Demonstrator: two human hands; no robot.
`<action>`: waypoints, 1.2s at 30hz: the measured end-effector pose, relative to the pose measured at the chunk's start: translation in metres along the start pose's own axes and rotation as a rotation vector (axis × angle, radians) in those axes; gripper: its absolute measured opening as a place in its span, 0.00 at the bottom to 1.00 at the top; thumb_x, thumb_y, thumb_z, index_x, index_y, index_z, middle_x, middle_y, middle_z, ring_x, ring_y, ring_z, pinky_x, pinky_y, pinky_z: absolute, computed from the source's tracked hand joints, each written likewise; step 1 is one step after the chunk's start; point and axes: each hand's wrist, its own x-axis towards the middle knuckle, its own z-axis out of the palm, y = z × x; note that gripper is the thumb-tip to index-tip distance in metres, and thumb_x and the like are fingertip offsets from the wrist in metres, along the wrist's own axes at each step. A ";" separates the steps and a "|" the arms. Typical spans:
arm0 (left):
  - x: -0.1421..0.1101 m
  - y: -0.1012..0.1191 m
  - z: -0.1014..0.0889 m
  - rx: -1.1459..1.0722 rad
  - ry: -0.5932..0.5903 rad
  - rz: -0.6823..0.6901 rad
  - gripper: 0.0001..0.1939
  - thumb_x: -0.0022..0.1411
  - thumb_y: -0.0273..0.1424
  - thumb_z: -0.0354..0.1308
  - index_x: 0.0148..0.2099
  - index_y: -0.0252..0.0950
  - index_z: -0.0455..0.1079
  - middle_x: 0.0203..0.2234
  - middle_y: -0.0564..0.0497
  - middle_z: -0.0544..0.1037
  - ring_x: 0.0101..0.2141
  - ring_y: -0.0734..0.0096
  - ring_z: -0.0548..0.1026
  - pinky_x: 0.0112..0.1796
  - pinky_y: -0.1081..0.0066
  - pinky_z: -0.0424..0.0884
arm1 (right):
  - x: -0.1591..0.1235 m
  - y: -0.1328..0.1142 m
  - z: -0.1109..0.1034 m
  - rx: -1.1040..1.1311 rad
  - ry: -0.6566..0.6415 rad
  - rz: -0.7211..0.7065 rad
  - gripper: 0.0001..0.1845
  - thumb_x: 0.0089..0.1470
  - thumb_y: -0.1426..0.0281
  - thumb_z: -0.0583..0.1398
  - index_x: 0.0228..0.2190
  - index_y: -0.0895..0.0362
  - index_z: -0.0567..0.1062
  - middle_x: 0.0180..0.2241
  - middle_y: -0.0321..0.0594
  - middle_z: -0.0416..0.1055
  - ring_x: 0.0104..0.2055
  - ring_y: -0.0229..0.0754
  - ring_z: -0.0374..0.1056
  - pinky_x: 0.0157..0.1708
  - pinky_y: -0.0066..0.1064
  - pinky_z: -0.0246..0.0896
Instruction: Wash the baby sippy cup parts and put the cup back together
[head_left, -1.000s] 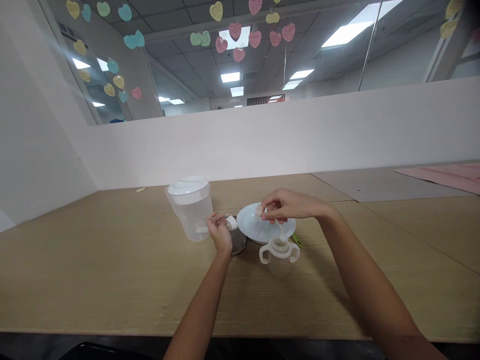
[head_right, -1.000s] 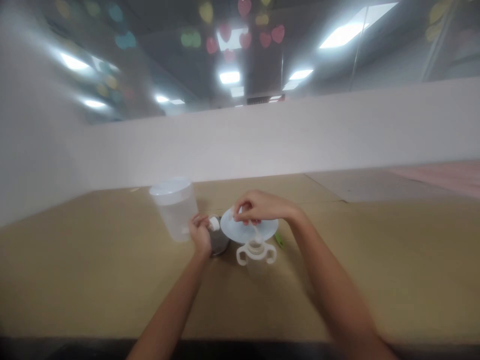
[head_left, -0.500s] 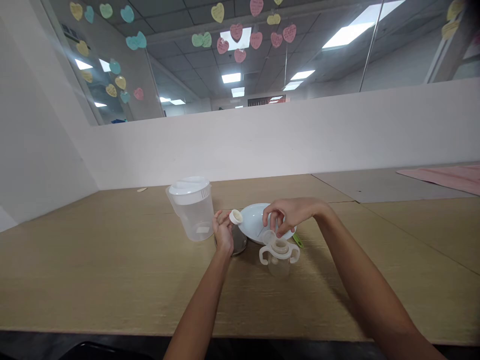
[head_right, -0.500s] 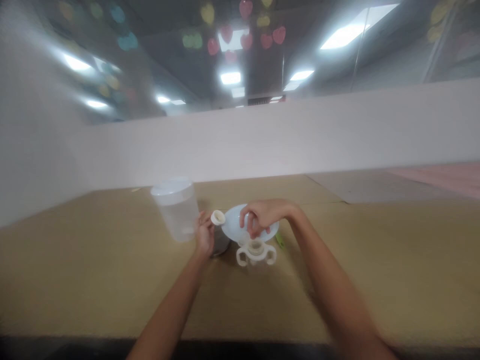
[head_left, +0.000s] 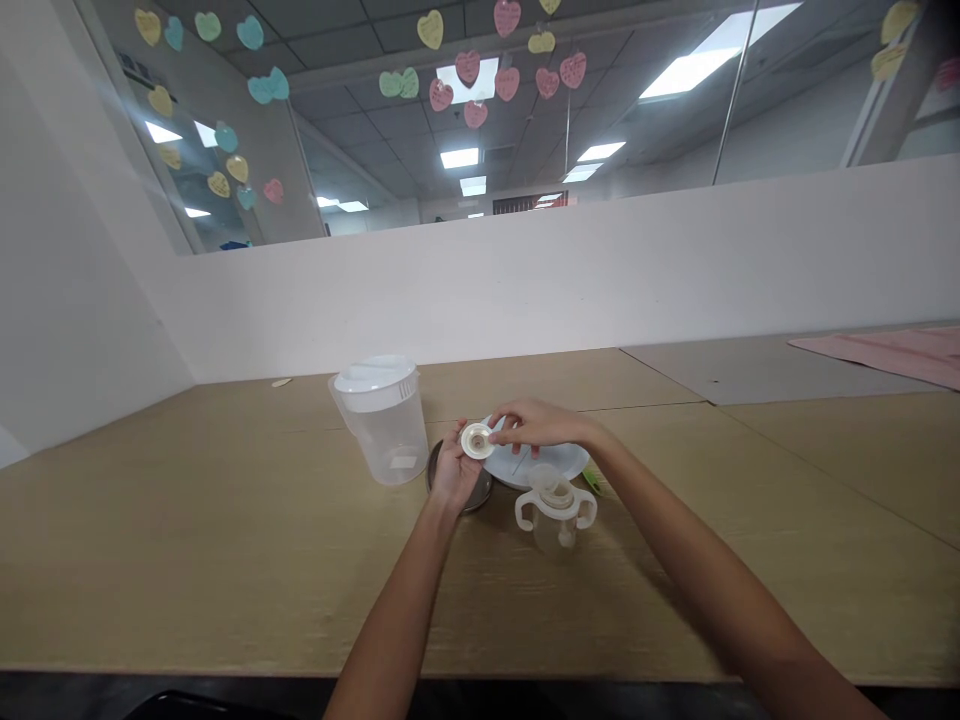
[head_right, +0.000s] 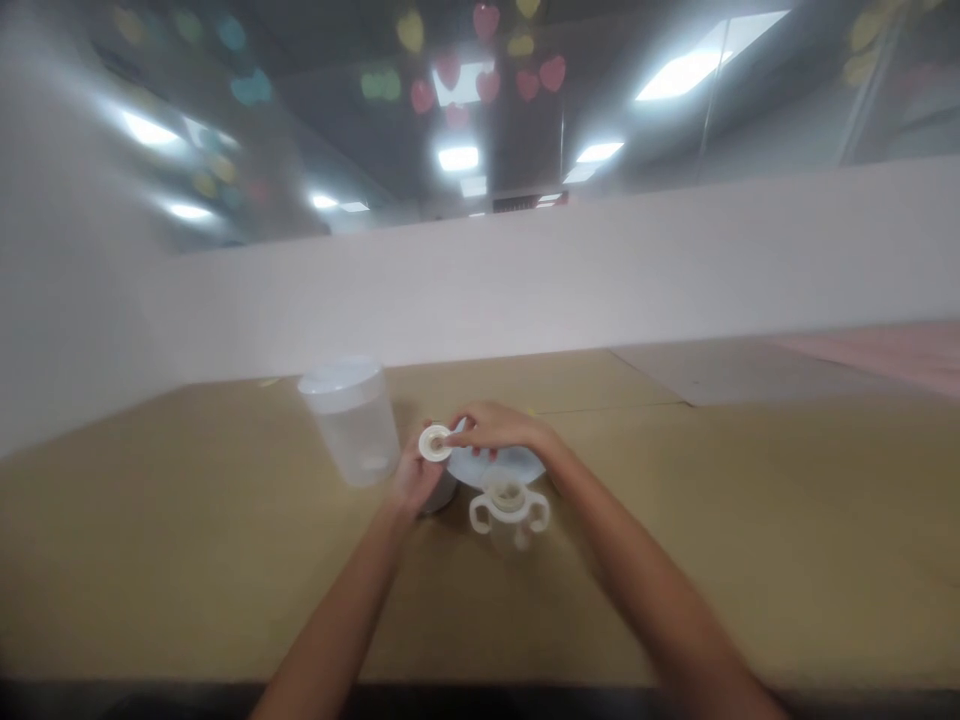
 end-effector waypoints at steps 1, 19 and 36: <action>-0.001 0.000 0.001 0.012 -0.007 -0.012 0.16 0.46 0.26 0.58 0.40 0.36 0.63 0.30 0.52 0.74 0.31 0.72 0.74 0.35 0.71 0.71 | 0.003 -0.001 0.004 -0.011 0.009 -0.009 0.24 0.48 0.56 0.60 0.42 0.58 0.72 0.31 0.41 0.73 0.29 0.37 0.69 0.18 0.20 0.61; -0.018 0.003 0.013 0.582 0.097 0.382 0.16 0.52 0.40 0.59 0.38 0.33 0.71 0.29 0.48 0.77 0.31 0.70 0.74 0.33 0.73 0.69 | 0.019 0.011 0.009 0.052 0.247 0.060 0.17 0.48 0.61 0.62 0.36 0.61 0.74 0.33 0.44 0.75 0.27 0.35 0.68 0.18 0.19 0.61; -0.018 0.001 0.011 0.565 0.060 0.364 0.14 0.51 0.37 0.59 0.38 0.33 0.69 0.32 0.47 0.78 0.33 0.68 0.75 0.36 0.72 0.68 | 0.021 0.026 0.006 0.170 0.112 -0.040 0.16 0.51 0.69 0.56 0.42 0.56 0.75 0.43 0.44 0.71 0.41 0.42 0.66 0.23 0.22 0.65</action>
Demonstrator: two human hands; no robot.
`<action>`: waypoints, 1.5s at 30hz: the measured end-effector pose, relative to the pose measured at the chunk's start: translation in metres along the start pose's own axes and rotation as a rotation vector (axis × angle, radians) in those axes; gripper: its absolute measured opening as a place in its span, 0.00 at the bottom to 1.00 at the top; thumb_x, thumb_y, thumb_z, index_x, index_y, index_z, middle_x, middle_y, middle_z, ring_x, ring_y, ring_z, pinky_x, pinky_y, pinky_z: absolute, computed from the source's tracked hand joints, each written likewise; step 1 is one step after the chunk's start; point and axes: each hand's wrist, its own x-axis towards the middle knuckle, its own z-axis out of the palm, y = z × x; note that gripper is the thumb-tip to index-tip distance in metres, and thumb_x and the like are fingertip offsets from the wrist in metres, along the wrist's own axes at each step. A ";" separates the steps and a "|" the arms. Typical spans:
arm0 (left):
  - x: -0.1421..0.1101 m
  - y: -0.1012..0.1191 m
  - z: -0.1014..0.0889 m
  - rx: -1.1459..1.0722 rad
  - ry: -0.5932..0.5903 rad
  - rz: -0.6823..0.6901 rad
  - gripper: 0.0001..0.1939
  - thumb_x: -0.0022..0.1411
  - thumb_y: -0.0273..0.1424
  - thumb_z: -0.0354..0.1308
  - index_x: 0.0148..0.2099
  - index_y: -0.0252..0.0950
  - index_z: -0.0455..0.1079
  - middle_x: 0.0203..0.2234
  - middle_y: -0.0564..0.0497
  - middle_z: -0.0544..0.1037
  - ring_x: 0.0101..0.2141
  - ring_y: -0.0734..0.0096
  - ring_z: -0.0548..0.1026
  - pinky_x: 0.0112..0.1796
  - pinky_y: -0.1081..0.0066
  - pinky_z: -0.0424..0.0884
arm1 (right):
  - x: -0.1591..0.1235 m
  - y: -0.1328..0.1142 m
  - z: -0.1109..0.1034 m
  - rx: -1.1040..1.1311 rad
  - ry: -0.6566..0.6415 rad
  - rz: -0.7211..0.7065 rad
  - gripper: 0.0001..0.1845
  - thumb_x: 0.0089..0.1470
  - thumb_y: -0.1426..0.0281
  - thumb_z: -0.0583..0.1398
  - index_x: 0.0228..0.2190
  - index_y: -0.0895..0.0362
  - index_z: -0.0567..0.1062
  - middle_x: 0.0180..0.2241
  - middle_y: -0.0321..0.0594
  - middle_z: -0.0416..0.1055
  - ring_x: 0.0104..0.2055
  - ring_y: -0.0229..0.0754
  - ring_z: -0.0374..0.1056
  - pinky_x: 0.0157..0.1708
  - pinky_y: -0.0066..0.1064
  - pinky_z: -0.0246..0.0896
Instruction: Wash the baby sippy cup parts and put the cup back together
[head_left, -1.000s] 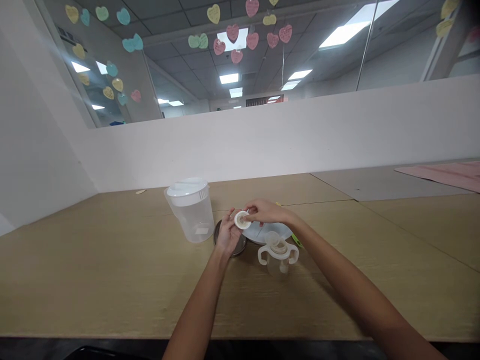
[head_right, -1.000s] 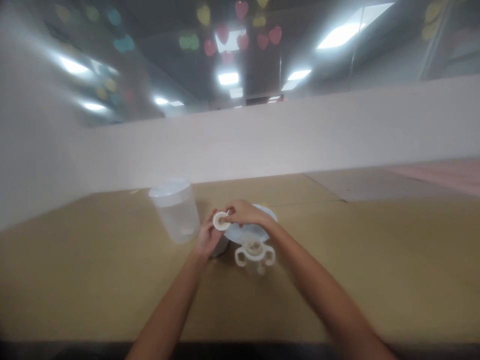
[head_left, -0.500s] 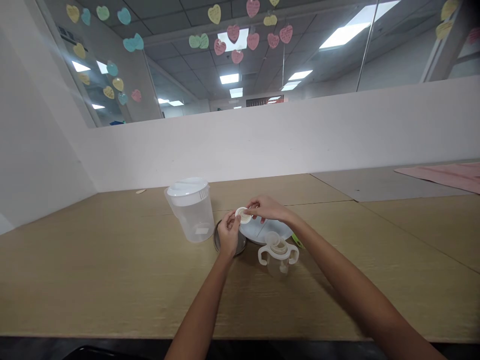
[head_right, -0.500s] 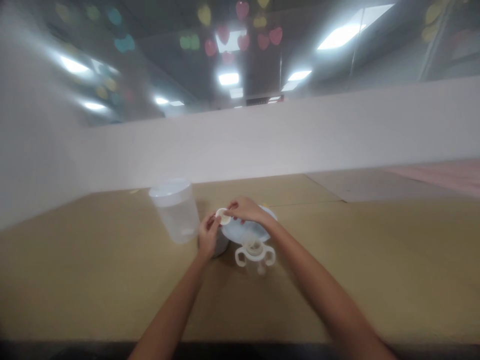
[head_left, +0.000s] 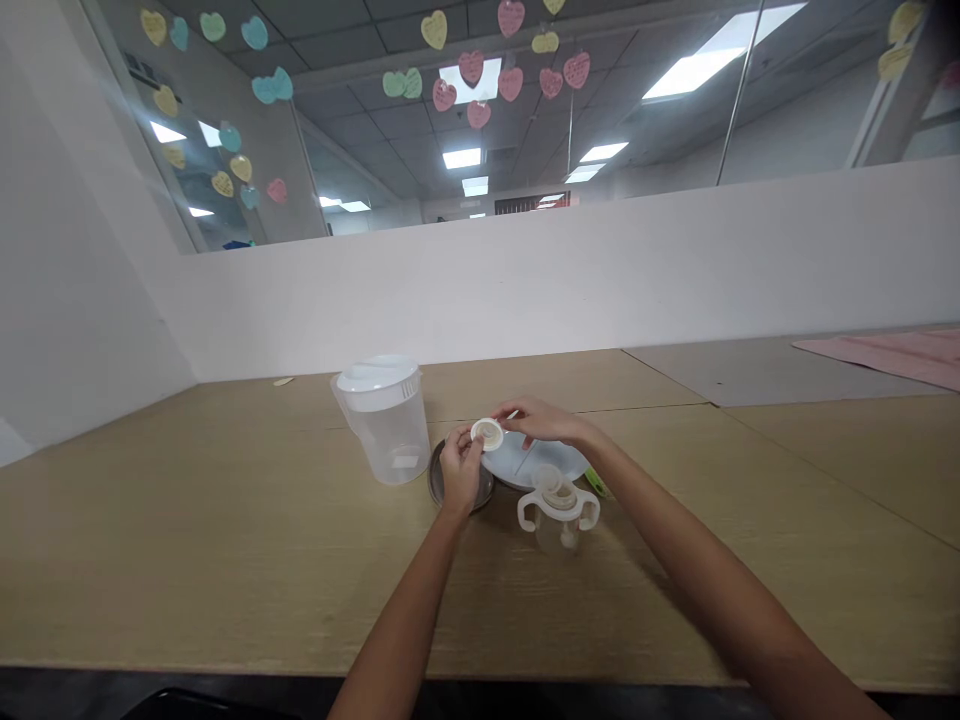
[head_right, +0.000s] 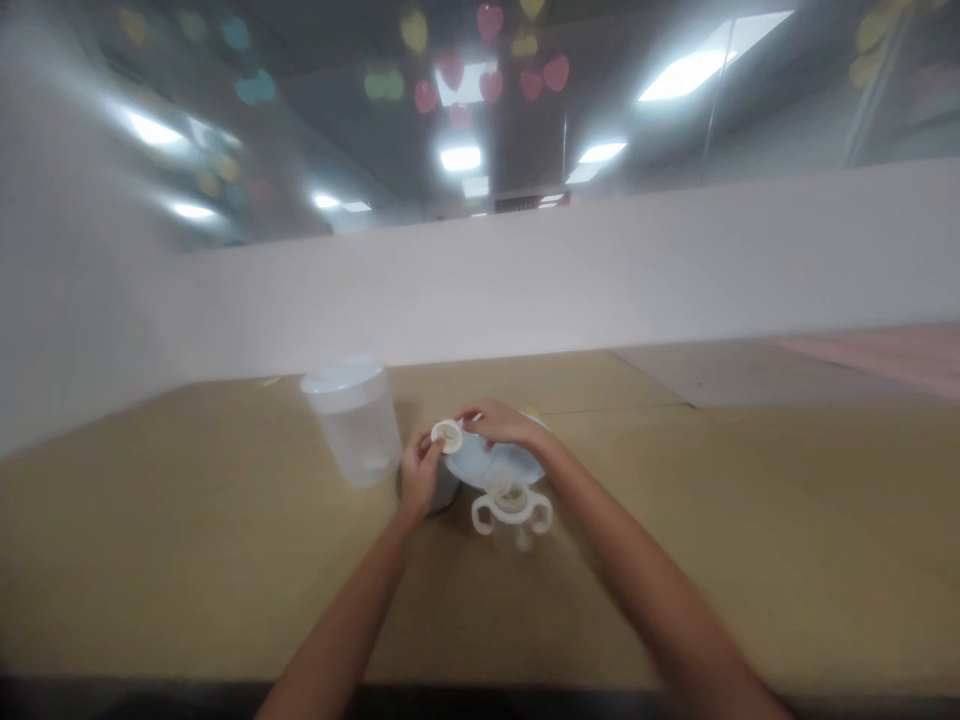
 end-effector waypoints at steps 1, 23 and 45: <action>0.000 0.001 0.000 -0.001 0.000 0.001 0.14 0.51 0.37 0.59 0.37 0.33 0.68 0.31 0.48 0.78 0.33 0.68 0.75 0.36 0.72 0.68 | 0.000 0.000 0.000 0.013 -0.006 -0.002 0.16 0.51 0.69 0.56 0.42 0.56 0.75 0.43 0.44 0.71 0.41 0.42 0.66 0.23 0.22 0.65; -0.024 0.006 -0.010 0.412 -0.008 0.230 0.18 0.62 0.42 0.47 0.38 0.34 0.71 0.28 0.49 0.75 0.30 0.68 0.71 0.33 0.72 0.66 | -0.002 -0.008 0.002 0.200 -0.094 0.021 0.12 0.48 0.64 0.60 0.30 0.61 0.76 0.29 0.40 0.71 0.33 0.37 0.65 0.26 0.24 0.64; -0.034 0.012 0.004 0.323 0.083 0.184 0.14 0.59 0.41 0.52 0.38 0.35 0.65 0.27 0.51 0.75 0.30 0.69 0.73 0.32 0.73 0.66 | 0.007 0.003 0.009 0.057 -0.035 0.090 0.10 0.46 0.65 0.58 0.27 0.59 0.75 0.29 0.39 0.73 0.33 0.37 0.66 0.26 0.23 0.60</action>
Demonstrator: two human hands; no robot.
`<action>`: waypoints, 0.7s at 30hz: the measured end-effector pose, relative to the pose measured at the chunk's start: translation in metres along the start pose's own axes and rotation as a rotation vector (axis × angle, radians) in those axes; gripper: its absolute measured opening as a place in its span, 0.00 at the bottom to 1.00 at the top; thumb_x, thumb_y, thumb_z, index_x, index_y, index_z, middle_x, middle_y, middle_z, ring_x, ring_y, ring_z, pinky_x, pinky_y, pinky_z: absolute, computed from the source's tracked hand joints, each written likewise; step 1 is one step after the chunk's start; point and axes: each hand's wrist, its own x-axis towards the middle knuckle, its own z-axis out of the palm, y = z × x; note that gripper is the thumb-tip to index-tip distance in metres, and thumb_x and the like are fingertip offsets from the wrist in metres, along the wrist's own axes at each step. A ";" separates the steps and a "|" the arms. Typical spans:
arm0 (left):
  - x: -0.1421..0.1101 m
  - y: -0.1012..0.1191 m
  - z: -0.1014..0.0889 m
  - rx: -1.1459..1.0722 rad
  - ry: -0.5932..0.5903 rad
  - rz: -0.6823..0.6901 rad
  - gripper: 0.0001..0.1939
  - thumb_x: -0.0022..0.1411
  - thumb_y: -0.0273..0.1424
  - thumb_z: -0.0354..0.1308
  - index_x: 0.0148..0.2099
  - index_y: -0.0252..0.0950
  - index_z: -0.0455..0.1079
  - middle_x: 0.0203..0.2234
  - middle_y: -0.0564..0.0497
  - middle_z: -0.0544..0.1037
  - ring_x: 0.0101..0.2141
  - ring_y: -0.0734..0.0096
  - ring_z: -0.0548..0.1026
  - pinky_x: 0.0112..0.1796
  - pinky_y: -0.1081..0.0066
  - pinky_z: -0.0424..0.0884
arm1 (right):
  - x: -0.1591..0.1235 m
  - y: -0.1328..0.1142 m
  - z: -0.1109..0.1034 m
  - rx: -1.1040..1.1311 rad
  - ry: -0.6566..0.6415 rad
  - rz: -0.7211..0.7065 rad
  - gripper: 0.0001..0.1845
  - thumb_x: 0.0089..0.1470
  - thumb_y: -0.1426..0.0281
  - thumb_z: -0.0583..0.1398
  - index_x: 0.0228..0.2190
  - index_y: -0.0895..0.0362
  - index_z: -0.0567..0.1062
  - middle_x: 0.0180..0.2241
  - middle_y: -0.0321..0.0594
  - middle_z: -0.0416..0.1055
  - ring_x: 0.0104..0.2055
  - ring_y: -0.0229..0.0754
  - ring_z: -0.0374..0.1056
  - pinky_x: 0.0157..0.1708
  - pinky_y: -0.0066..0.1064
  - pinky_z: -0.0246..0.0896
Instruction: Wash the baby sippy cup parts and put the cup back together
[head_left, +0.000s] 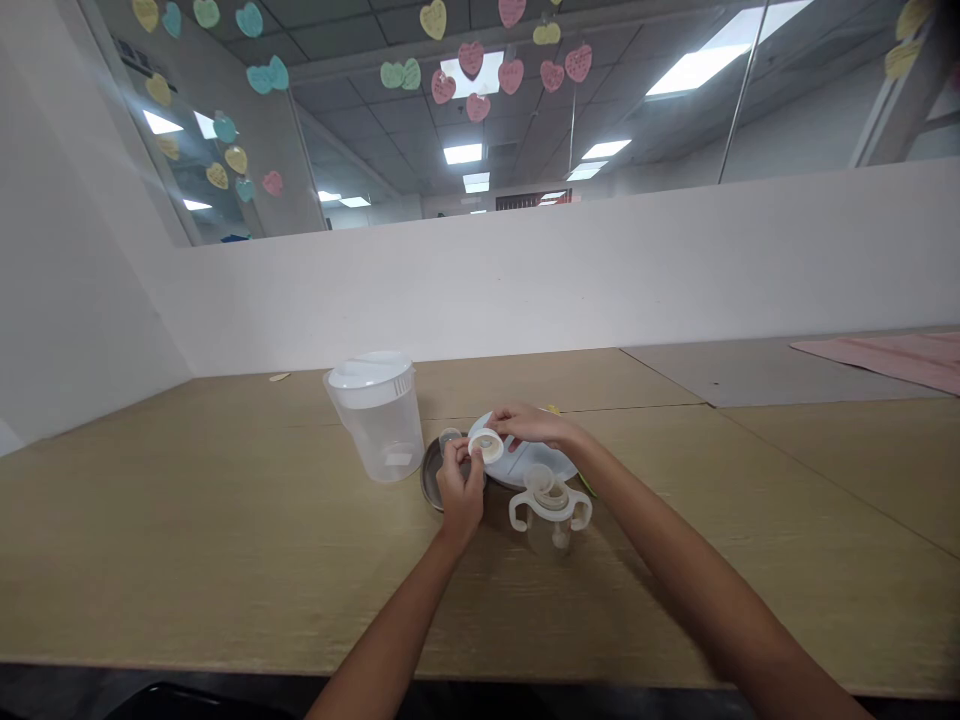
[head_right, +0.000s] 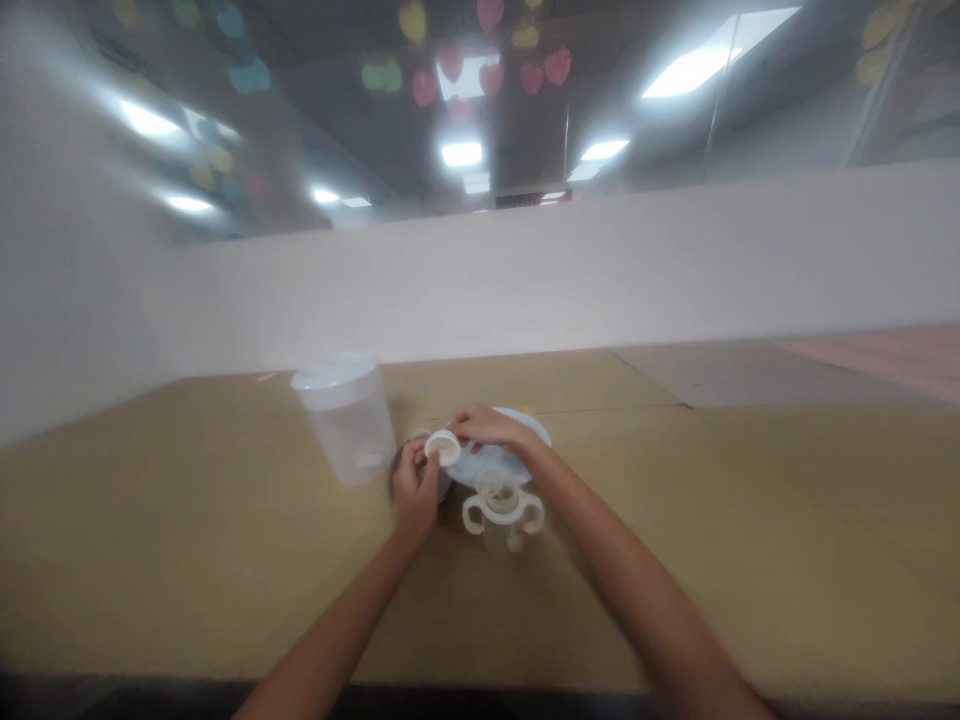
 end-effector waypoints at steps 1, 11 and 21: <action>0.000 0.001 0.000 -0.002 0.003 -0.005 0.13 0.59 0.41 0.52 0.37 0.35 0.65 0.26 0.52 0.75 0.29 0.70 0.72 0.32 0.73 0.66 | 0.000 0.001 0.000 -0.022 0.002 -0.006 0.10 0.46 0.65 0.58 0.27 0.59 0.75 0.29 0.39 0.73 0.32 0.37 0.65 0.26 0.23 0.59; 0.002 -0.005 -0.001 -0.024 -0.011 -0.045 0.11 0.58 0.39 0.52 0.34 0.36 0.65 0.22 0.55 0.71 0.26 0.72 0.70 0.29 0.75 0.64 | 0.003 0.005 -0.001 -0.086 -0.054 -0.058 0.09 0.45 0.68 0.56 0.24 0.60 0.73 0.24 0.36 0.70 0.27 0.33 0.62 0.25 0.21 0.57; 0.006 -0.002 -0.002 -0.157 -0.181 0.027 0.20 0.57 0.39 0.55 0.50 0.36 0.64 0.40 0.45 0.75 0.39 0.66 0.74 0.39 0.69 0.69 | -0.002 -0.002 0.005 -0.082 0.066 -0.036 0.07 0.44 0.69 0.56 0.23 0.59 0.70 0.17 0.34 0.65 0.19 0.32 0.59 0.18 0.22 0.52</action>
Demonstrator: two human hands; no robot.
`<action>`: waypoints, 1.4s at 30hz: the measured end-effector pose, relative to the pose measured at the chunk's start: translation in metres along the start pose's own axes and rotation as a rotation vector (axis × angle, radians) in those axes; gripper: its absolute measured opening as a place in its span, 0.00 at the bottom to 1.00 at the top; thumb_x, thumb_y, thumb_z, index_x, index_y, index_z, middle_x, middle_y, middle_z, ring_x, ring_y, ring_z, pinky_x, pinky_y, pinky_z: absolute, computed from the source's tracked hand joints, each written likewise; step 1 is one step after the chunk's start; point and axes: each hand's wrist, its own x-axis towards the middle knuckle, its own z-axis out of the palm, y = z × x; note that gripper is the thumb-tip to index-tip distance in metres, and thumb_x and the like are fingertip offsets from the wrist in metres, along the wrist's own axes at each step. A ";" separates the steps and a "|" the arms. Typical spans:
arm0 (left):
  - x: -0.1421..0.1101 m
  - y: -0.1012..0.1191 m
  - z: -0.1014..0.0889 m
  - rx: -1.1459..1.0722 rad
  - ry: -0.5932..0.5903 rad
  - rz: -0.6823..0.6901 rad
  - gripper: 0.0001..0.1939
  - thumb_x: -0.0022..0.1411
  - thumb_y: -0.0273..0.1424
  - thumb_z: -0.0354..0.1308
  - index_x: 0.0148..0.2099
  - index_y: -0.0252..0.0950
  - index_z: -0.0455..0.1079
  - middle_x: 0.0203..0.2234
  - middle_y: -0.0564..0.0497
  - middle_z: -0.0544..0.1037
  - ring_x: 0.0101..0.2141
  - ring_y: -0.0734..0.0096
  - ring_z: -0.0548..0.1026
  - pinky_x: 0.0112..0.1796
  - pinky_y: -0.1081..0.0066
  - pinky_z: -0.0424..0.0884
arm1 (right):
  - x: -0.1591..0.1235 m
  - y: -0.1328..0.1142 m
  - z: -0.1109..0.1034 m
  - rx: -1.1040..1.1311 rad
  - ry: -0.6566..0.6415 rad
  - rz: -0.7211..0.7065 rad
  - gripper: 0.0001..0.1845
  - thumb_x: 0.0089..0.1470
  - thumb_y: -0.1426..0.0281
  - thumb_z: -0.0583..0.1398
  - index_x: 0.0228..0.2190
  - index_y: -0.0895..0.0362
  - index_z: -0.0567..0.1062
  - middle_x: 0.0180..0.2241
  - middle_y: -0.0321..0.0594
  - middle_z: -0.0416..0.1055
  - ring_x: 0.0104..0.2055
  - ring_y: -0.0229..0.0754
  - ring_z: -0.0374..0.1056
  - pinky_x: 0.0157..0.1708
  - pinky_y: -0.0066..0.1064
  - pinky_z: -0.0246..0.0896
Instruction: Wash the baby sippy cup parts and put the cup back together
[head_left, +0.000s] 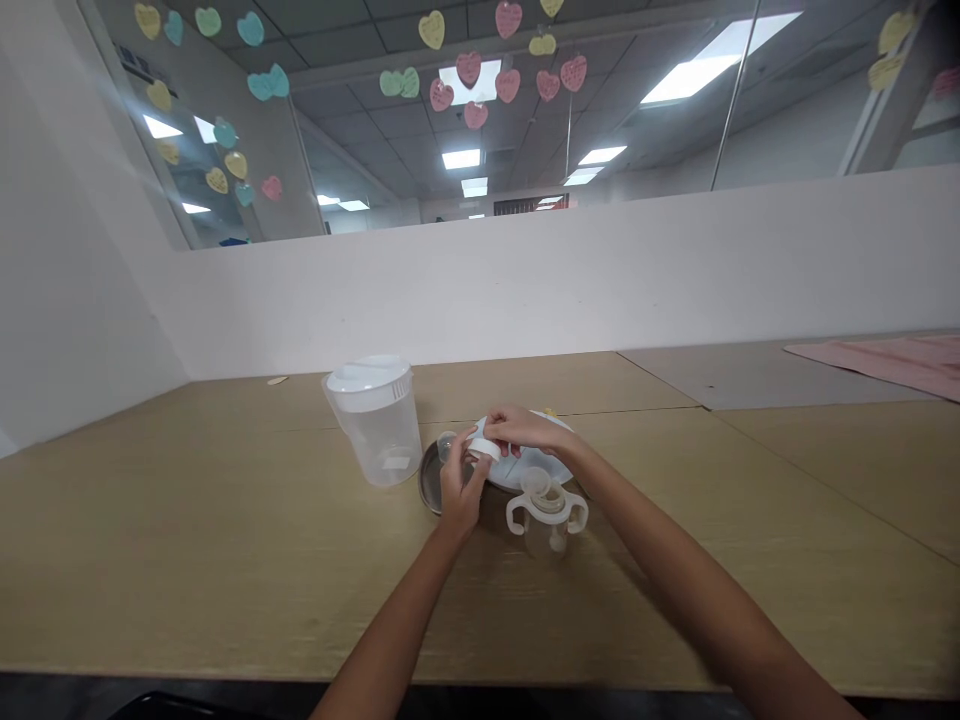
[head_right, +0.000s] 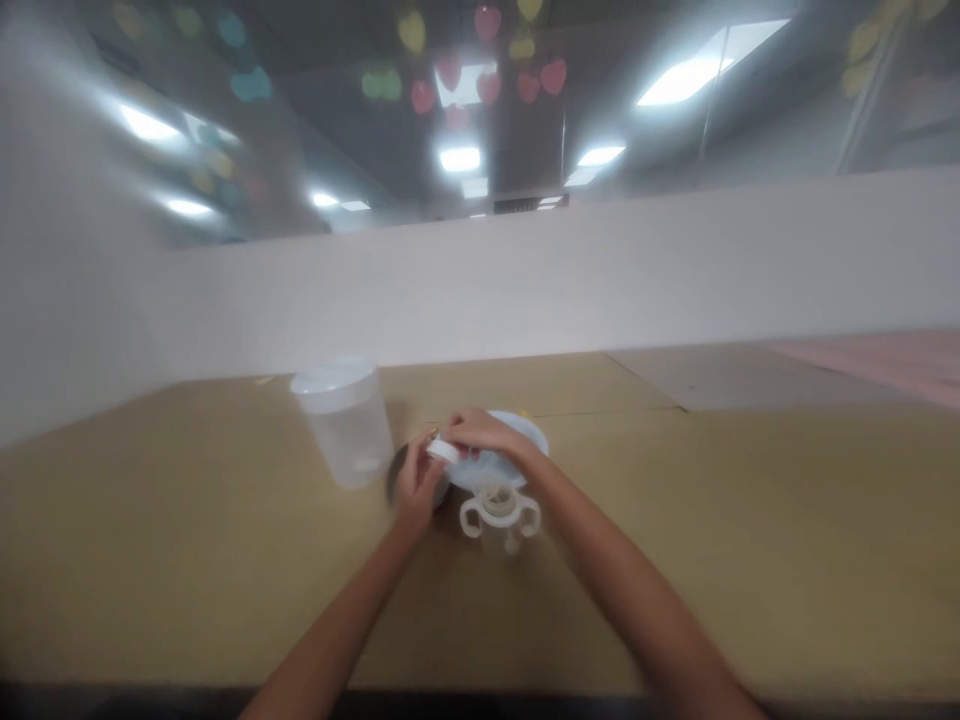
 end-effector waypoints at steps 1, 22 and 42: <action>0.000 0.000 0.001 0.018 0.002 -0.011 0.20 0.56 0.40 0.56 0.49 0.36 0.64 0.40 0.45 0.75 0.39 0.65 0.74 0.39 0.68 0.69 | -0.001 -0.002 0.001 -0.022 0.025 -0.018 0.06 0.43 0.69 0.56 0.23 0.59 0.71 0.16 0.32 0.64 0.19 0.31 0.57 0.18 0.22 0.51; 0.006 0.004 0.015 0.086 0.104 0.043 0.14 0.51 0.35 0.58 0.39 0.38 0.62 0.35 0.48 0.73 0.37 0.65 0.72 0.40 0.67 0.68 | 0.004 -0.014 0.007 0.342 0.432 -0.015 0.03 0.34 0.74 0.57 0.19 0.59 0.72 0.17 0.33 0.65 0.20 0.32 0.58 0.20 0.23 0.53; -0.020 0.010 0.004 0.112 -0.200 0.202 0.30 0.59 0.41 0.52 0.61 0.35 0.52 0.46 0.41 0.72 0.46 0.56 0.70 0.50 0.56 0.63 | -0.067 -0.057 -0.039 -0.379 0.291 -0.146 0.06 0.44 0.72 0.57 0.22 0.59 0.75 0.21 0.37 0.70 0.22 0.35 0.62 0.22 0.25 0.51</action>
